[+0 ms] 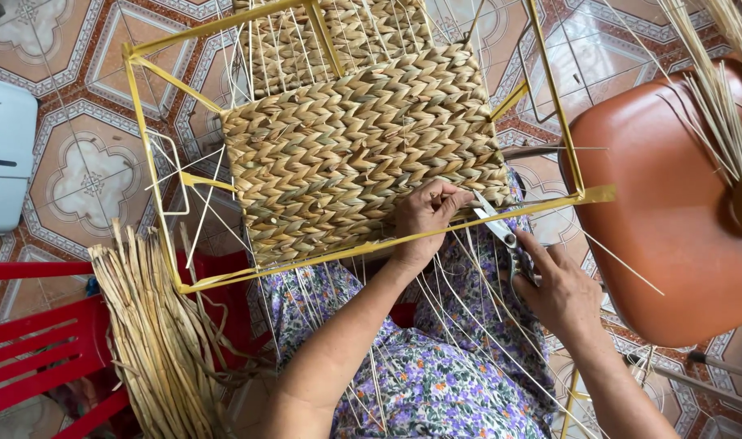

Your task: Weaving dried plant fiber strands onto a frame to construct a basket.

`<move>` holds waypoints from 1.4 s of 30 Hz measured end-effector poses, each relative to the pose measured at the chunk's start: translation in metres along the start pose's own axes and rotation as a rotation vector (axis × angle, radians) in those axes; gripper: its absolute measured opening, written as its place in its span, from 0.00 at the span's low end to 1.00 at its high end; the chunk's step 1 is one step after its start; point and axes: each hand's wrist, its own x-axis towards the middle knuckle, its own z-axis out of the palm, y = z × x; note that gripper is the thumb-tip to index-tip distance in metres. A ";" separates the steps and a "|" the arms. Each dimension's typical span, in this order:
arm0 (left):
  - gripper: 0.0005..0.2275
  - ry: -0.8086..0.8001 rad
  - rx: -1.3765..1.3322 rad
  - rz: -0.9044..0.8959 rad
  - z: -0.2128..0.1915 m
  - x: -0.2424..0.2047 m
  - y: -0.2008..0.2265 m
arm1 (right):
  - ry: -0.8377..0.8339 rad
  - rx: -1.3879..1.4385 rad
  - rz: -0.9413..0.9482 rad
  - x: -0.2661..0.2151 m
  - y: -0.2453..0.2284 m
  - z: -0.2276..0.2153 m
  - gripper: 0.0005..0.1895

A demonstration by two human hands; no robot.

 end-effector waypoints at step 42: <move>0.11 0.198 0.413 -0.318 -0.307 -0.095 0.103 | 0.051 0.726 0.060 -0.025 0.019 -0.024 0.37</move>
